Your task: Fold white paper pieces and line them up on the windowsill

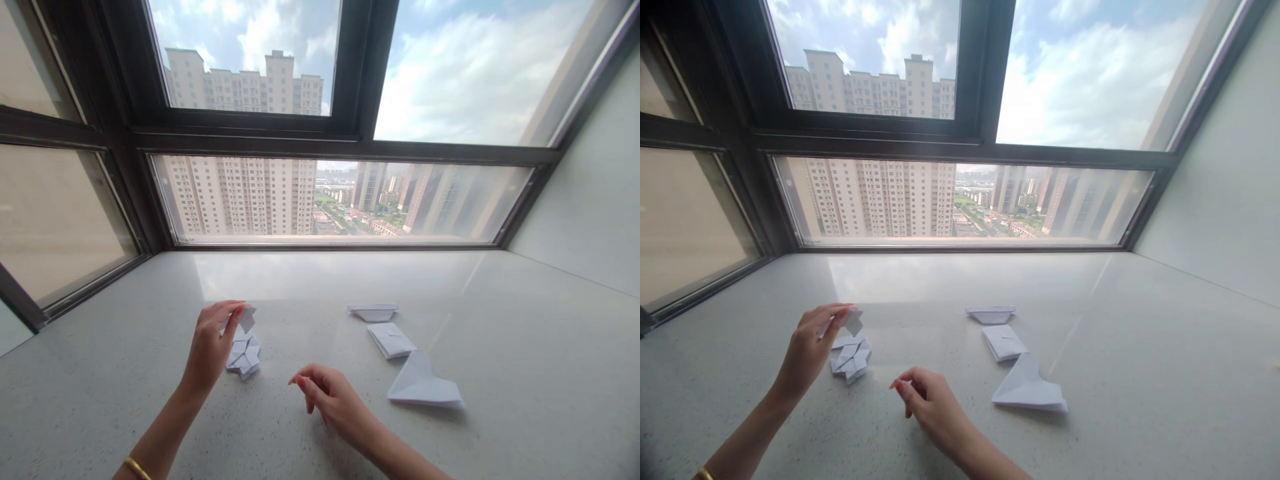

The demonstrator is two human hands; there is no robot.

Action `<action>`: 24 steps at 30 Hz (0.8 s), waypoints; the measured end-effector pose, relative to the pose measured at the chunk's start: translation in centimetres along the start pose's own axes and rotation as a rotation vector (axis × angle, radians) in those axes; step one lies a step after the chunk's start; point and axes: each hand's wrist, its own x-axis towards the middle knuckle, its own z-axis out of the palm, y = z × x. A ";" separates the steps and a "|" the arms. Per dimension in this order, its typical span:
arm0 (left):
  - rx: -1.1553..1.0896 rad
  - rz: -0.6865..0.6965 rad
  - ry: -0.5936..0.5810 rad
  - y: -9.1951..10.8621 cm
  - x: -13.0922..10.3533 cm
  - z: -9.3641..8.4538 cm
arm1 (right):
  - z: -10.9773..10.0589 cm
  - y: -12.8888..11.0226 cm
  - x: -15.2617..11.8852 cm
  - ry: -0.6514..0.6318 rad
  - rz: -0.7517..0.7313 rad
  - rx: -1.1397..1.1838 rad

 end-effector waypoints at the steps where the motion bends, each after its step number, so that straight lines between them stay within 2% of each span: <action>1: -0.081 0.072 0.028 0.5 -0.1 0.0 | 0.1 0.0 0.1 -0.045 0.051 0.169; 3: -0.152 0.190 0.030 1.9 -0.9 0.5 | 0.2 -0.2 0.3 -0.134 0.125 0.456; 6: -0.180 0.410 -0.090 4.1 -3.0 1.8 | -0.1 -0.4 0.4 -0.190 0.147 0.694; 8: -0.179 0.574 -0.183 5.3 -4.3 2.6 | -0.4 -0.4 0.4 -0.157 0.124 0.762; 11: -0.244 0.626 -0.280 6.1 -5.2 3.1 | -1.1 -0.3 0.5 -0.054 0.101 0.799; 13: -0.327 0.559 -0.276 5.8 -5.0 3.0 | -1.3 -0.1 0.6 0.003 0.115 0.784; 15: -0.359 0.428 -0.211 4.8 -4.3 2.9 | -1.5 0.2 0.8 0.046 0.136 0.737; 18: -0.199 0.172 -0.124 2.3 -2.8 3.0 | -1.3 0.6 0.9 0.078 0.143 0.626; 20: -0.005 0.016 -0.174 0.4 -2.0 3.1 | -1.1 0.7 0.9 0.075 0.122 0.550; 22: 0.189 -0.168 -0.274 -1.3 -1.5 3.3 | -0.9 0.8 0.8 0.069 0.104 0.501; 24: 0.286 -0.281 -0.381 -2.5 -1.4 3.4 | -0.8 0.7 0.7 0.075 0.111 0.485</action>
